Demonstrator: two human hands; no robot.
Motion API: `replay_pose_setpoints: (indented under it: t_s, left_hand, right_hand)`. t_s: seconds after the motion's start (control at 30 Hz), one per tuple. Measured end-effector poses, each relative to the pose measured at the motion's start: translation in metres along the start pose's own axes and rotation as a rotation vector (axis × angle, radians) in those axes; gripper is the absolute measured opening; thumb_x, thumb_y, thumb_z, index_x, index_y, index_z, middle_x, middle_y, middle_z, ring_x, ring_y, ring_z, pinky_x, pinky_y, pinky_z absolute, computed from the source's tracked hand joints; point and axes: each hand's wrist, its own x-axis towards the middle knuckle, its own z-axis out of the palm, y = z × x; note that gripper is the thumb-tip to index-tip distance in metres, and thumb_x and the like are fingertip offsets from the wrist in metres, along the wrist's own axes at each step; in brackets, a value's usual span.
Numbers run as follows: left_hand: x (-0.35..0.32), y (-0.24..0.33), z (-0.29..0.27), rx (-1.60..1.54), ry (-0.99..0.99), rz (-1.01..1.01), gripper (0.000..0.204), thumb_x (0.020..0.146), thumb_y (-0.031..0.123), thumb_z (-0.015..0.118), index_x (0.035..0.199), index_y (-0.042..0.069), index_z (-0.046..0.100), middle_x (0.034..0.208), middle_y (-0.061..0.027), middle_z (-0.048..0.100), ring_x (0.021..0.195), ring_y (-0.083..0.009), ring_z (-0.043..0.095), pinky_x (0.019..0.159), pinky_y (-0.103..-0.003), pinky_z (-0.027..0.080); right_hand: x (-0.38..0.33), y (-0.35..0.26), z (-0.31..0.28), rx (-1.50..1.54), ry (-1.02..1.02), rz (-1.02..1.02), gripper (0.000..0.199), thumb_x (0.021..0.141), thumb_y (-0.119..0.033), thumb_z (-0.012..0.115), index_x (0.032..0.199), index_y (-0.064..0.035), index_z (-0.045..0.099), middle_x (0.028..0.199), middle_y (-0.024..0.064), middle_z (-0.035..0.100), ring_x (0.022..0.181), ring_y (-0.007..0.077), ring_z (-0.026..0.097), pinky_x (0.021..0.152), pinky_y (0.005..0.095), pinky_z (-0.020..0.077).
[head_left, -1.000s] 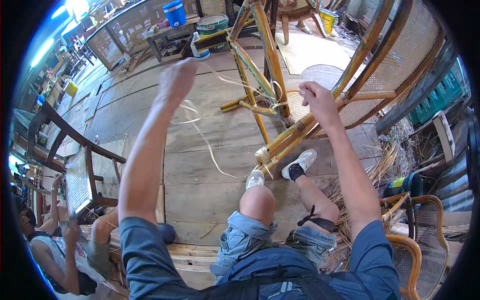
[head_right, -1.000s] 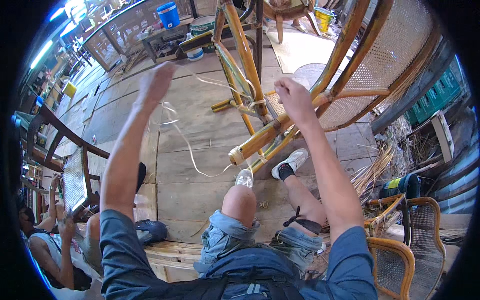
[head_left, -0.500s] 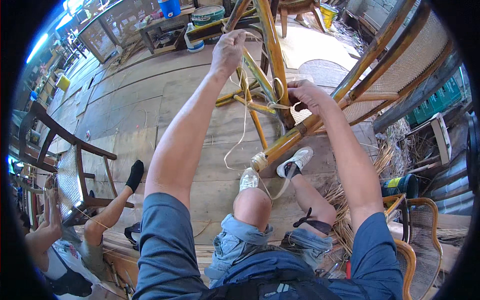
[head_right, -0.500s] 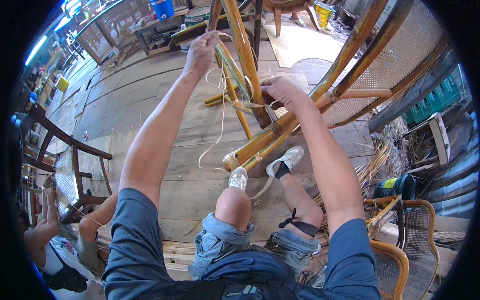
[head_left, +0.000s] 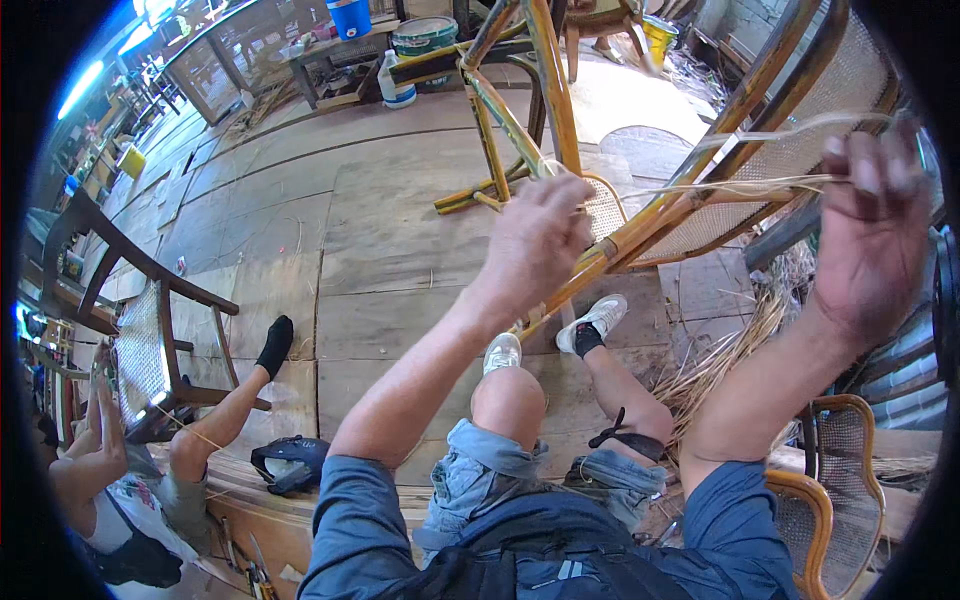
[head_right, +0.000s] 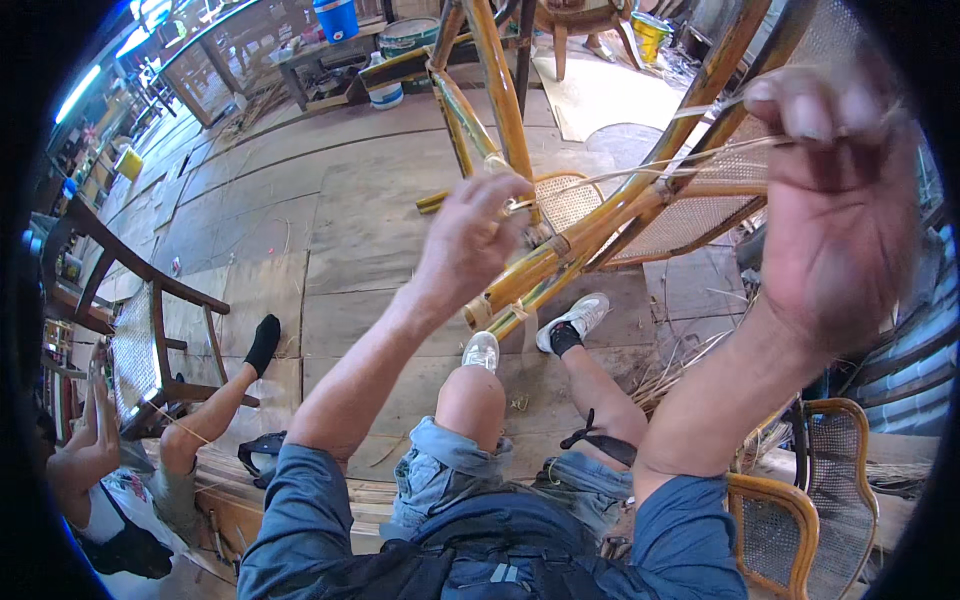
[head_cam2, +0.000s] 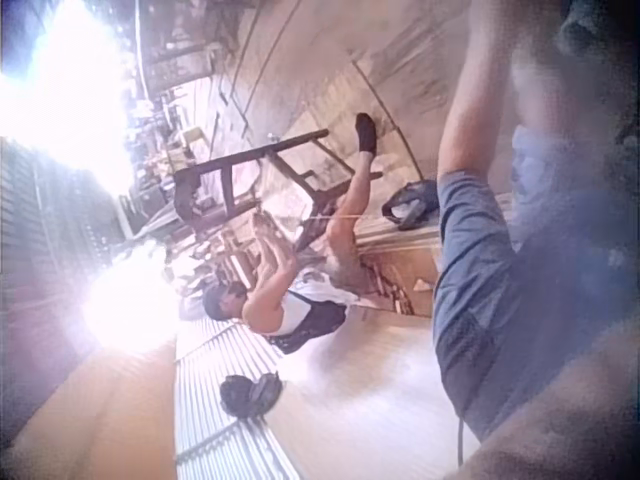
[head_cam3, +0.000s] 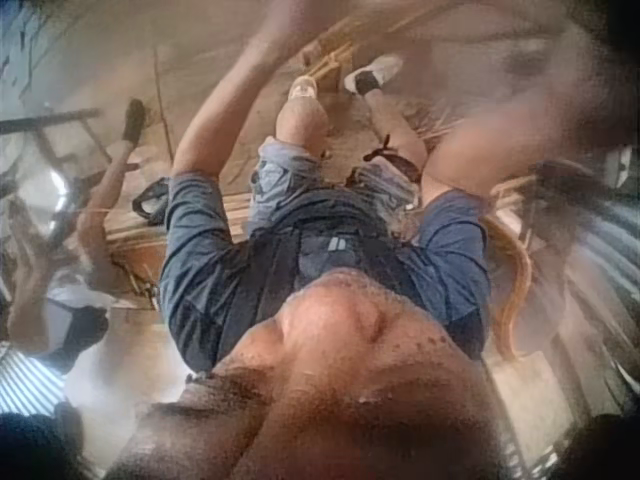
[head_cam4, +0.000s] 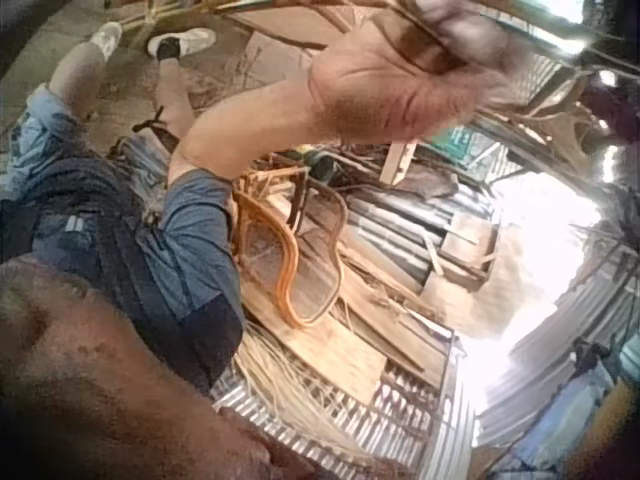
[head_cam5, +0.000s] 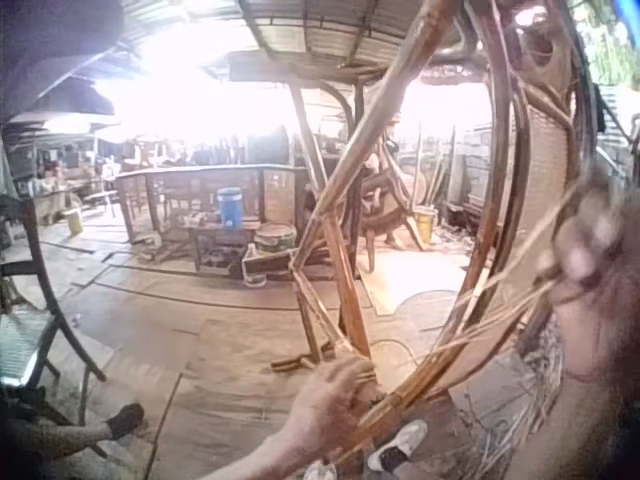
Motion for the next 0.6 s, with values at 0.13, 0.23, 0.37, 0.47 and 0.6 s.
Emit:
replay_pose_setpoints:
  t_s: [0.13, 0.23, 0.37, 0.47, 0.6]
  left_hand:
    - [0.006, 0.032, 0.009, 0.030, 0.041, -0.006, 0.033, 0.079, 0.019, 0.058, 0.107, 0.002, 0.053, 0.109, -0.0175, 0.055, 0.105, -0.0337, 0.050, 0.095, -0.043, 0.034]
    - [0.007, 0.025, 0.005, 0.030, -0.090, 0.004, 0.025, 0.080, 0.022, 0.059, 0.095, 0.003, 0.057, 0.091, -0.0164, 0.060, 0.090, -0.0338, 0.056, 0.083, -0.042, 0.040]
    - [-0.004, -0.013, -0.014, -0.239, -0.036, -0.084, 0.028, 0.087, 0.023, 0.056, 0.074, -0.001, 0.060, 0.053, -0.0100, 0.051, 0.051, -0.0151, 0.051, 0.048, -0.029, 0.041]
    - [-0.025, -0.047, -0.031, -0.451, 0.041, -0.439, 0.025, 0.090, 0.019, 0.051, 0.076, 0.000, 0.058, 0.062, -0.0005, 0.053, 0.060, -0.0075, 0.048, 0.053, -0.025, 0.041]
    - [-0.033, -0.063, -0.030, -0.539, 0.226, -0.492, 0.022, 0.091, 0.018, 0.050, 0.080, 0.001, 0.059, 0.069, -0.0007, 0.055, 0.068, -0.0067, 0.049, 0.061, -0.024, 0.041]
  right_hand:
    - [0.008, -0.007, 0.035, -0.404, -0.251, -0.201, 0.034, 0.091, -0.017, 0.039, 0.114, 0.0066, 0.048, 0.084, 0.0072, 0.052, 0.088, 0.0212, 0.053, 0.090, 0.0395, 0.0390]
    - [0.012, -0.006, 0.034, -0.945, -0.303, -0.636, 0.036, 0.092, -0.018, 0.032, 0.110, 0.0072, 0.051, 0.095, 0.0157, 0.058, 0.099, 0.0274, 0.055, 0.094, 0.0412, 0.0394]
    - [0.012, 0.010, -0.014, -0.789, 0.058, -0.593, 0.042, 0.093, -0.021, 0.026, 0.107, 0.0095, 0.052, 0.096, 0.0237, 0.060, 0.100, 0.0322, 0.056, 0.095, 0.0447, 0.0407]
    - [0.018, 0.020, -0.052, -0.199, 0.224, -0.125, 0.038, 0.091, -0.021, 0.034, 0.108, 0.0084, 0.051, 0.098, 0.0249, 0.059, 0.102, 0.0322, 0.055, 0.091, 0.0445, 0.0420]
    - [0.003, 0.005, -0.052, -0.549, 0.270, -0.479, 0.034, 0.090, -0.017, 0.037, 0.101, 0.0116, 0.052, 0.098, 0.0281, 0.056, 0.092, 0.0371, 0.055, 0.091, 0.0484, 0.0419]
